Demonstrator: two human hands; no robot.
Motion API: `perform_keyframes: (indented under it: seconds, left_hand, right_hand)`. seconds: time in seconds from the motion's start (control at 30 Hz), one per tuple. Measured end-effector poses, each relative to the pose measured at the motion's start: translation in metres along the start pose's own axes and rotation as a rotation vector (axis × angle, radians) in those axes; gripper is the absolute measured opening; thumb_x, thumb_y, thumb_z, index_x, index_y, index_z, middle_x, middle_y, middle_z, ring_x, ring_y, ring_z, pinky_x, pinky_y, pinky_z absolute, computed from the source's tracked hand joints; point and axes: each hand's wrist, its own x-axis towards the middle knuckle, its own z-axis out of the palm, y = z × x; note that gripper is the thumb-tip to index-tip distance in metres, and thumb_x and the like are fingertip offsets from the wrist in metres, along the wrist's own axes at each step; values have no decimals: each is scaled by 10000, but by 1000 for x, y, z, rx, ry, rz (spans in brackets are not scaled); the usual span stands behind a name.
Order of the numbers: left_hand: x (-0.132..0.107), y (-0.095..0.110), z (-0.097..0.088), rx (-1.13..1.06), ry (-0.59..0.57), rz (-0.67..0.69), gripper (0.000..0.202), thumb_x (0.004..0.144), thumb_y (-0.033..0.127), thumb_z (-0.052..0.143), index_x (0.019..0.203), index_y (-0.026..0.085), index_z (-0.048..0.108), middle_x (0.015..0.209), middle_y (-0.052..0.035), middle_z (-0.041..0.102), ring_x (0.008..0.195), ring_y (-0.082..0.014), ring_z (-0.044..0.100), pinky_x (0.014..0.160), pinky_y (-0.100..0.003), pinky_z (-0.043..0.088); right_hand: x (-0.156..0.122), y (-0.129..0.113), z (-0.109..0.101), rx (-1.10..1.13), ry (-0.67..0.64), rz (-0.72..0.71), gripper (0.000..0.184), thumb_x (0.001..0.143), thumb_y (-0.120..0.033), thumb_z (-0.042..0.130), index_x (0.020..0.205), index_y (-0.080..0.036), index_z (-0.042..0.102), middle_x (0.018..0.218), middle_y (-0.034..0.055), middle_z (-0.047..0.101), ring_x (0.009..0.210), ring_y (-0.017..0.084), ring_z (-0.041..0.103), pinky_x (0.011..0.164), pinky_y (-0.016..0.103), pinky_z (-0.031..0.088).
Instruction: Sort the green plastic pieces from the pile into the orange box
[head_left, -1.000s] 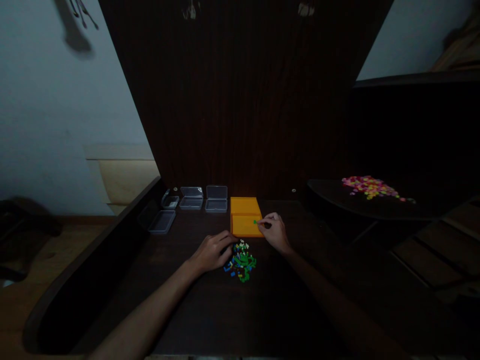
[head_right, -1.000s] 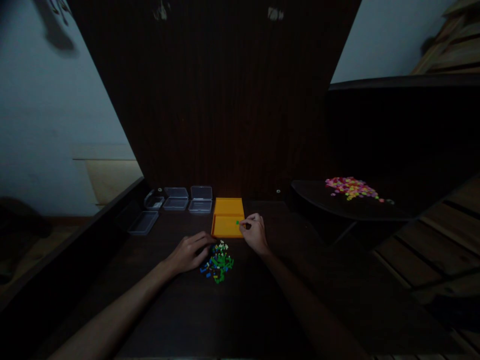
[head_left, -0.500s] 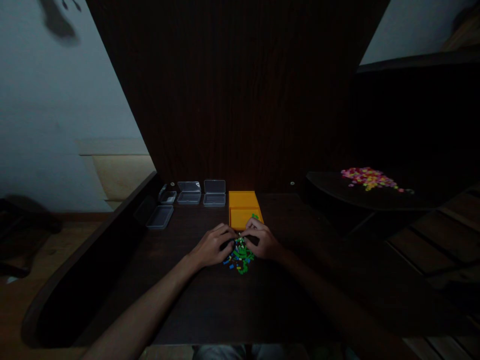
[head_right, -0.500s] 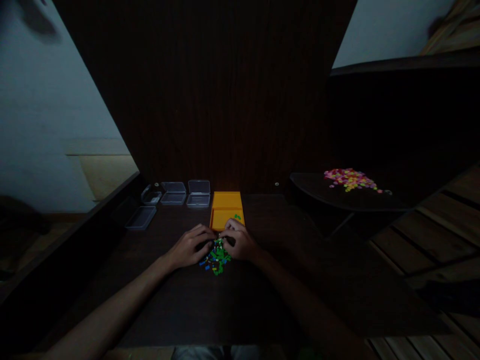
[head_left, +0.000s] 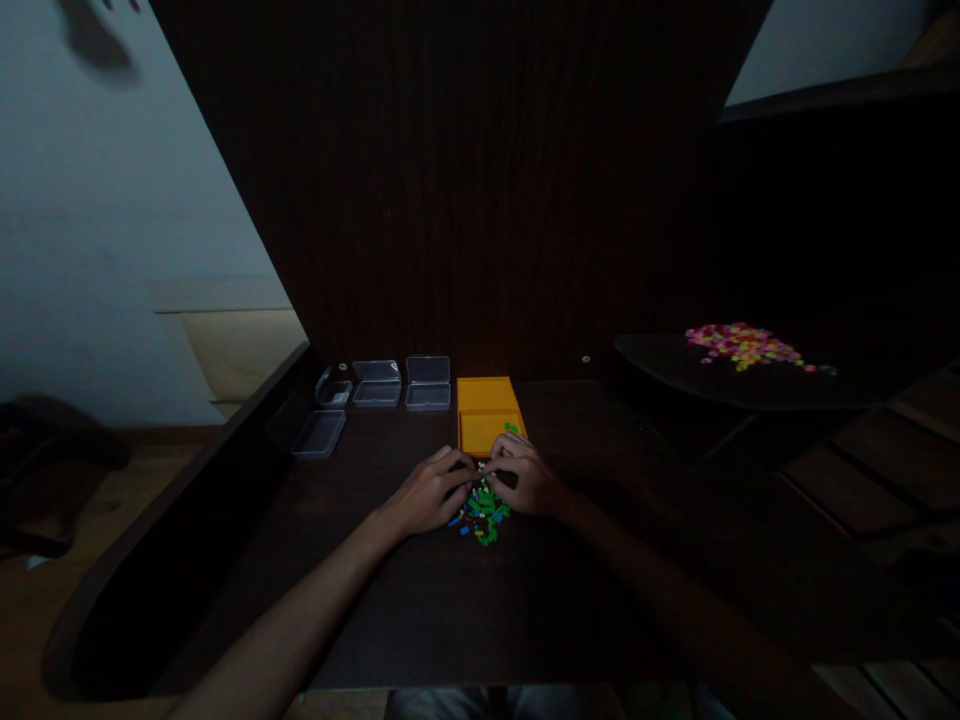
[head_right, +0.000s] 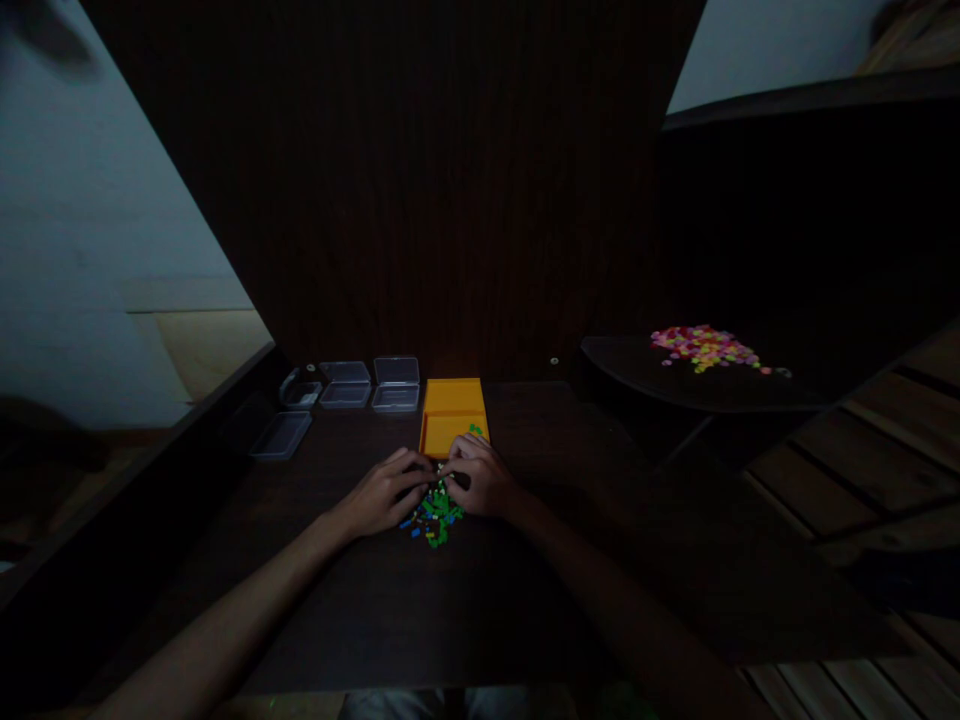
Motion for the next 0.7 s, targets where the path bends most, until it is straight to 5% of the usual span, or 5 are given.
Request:
perform_keyframes:
  seconds: [0.3,0.7]
  left_hand:
    - [2,0,1,-12,4,-19,248,939,190,470,1083,169,671,1061,-94,617,999,-210,551,911,-358,485]
    - [3,2,6,-51,22,-43,195,932,191,499,1036,186,664,1033,-77,626,991,-200,561,907,-344,478]
  right_hand:
    - [0,1,3,49,57,-4,114,795,-178,593,766,-197,702,768,43,573,766,180,557,746,349,469]
    - [4,34,-2,310,591,540,220,779,-390,624,791,-177,678,676,36,662,567,144,559,529,260,458]
